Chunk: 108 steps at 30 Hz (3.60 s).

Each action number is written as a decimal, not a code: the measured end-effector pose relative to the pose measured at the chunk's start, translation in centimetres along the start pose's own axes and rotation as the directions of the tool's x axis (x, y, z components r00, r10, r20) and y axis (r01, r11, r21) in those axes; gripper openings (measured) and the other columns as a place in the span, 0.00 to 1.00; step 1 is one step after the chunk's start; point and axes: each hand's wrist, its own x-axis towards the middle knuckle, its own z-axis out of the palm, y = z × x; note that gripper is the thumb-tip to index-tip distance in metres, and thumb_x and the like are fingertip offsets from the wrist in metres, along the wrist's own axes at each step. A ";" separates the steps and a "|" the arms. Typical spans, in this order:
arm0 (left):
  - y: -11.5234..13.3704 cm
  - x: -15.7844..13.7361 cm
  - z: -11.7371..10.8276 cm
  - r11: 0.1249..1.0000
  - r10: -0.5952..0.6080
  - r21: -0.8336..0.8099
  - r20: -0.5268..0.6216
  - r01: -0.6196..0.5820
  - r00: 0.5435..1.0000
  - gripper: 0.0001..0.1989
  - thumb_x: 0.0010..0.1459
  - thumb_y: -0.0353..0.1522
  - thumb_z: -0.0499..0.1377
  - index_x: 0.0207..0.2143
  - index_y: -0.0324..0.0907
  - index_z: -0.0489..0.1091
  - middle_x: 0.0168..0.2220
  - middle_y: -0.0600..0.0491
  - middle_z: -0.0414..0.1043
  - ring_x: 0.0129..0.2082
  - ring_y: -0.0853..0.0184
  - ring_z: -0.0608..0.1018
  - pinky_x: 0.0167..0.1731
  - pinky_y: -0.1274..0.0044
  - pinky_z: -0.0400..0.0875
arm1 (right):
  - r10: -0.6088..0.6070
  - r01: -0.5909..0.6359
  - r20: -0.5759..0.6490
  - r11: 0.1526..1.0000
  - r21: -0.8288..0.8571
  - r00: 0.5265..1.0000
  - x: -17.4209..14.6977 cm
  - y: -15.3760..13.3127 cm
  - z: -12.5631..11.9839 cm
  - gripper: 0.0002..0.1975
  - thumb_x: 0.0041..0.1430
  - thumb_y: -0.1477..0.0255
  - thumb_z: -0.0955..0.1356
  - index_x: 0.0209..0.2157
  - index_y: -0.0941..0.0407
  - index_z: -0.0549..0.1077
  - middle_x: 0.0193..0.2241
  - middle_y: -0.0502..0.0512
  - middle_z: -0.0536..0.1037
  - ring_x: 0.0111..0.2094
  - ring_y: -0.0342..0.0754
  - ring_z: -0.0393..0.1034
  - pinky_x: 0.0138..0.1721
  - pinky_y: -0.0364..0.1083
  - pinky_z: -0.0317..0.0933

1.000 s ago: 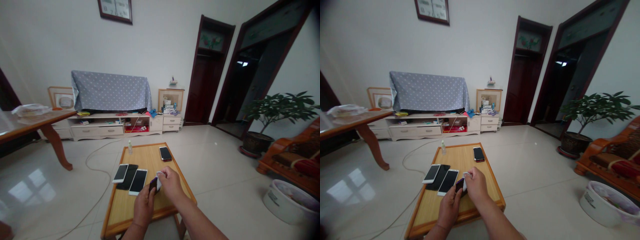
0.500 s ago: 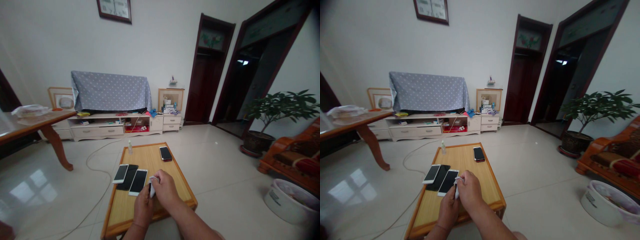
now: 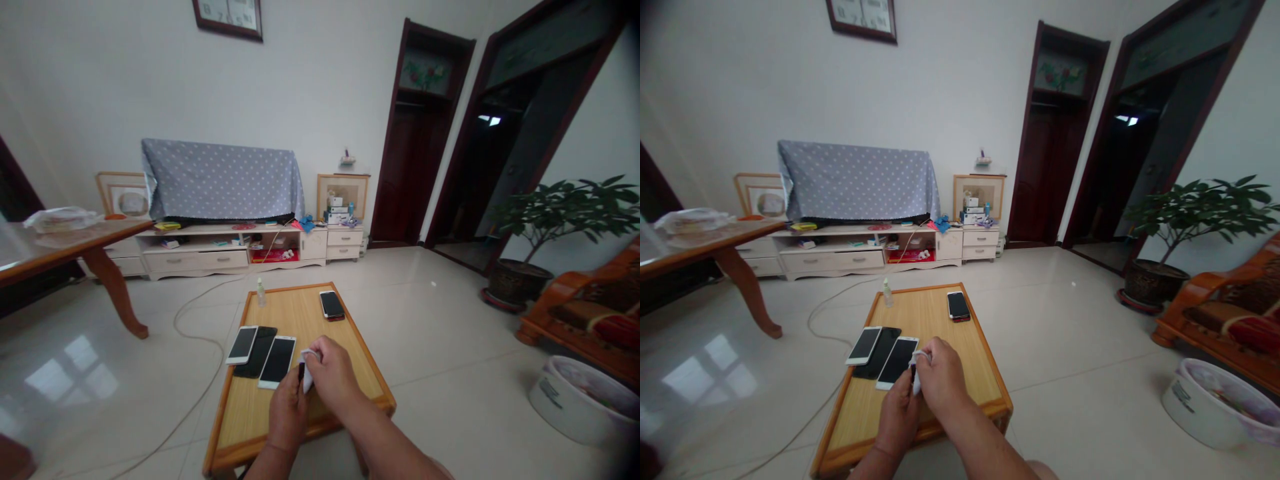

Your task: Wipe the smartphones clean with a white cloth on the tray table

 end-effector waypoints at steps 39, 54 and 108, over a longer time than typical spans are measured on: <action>0.8 0.9 0.1 0.976 -0.170 -0.134 0.013 0.171 0.985 0.18 0.66 0.45 0.52 0.45 0.43 0.72 0.39 0.48 0.79 0.39 0.61 0.80 0.39 0.73 0.74 | 0.236 -0.367 0.317 0.807 0.462 0.919 1.5 6.9 -1.5 0.18 0.52 0.61 0.70 0.43 0.57 0.75 0.32 0.51 0.77 0.29 0.45 0.67 0.31 0.43 0.59; 0.5 1.1 0.1 0.992 -0.093 -0.097 -0.153 0.079 0.984 0.28 0.60 0.45 0.61 0.58 0.43 0.64 0.49 0.45 0.74 0.39 0.65 0.79 0.36 0.74 0.76 | -0.016 0.132 0.491 0.970 -0.203 0.871 2.7 5.3 -4.3 0.07 0.59 0.69 0.67 0.35 0.54 0.78 0.31 0.49 0.78 0.34 0.45 0.70 0.34 0.41 0.55; -1.2 -0.1 0.2 0.997 -0.078 -0.001 0.143 0.079 0.987 0.15 0.67 0.39 0.49 0.46 0.46 0.72 0.41 0.50 0.80 0.41 0.64 0.81 0.41 0.74 0.74 | 0.010 -0.001 0.150 0.998 -0.058 0.989 -2.1 5.5 2.5 0.09 0.61 0.69 0.66 0.34 0.52 0.79 0.34 0.52 0.78 0.37 0.46 0.71 0.41 0.42 0.58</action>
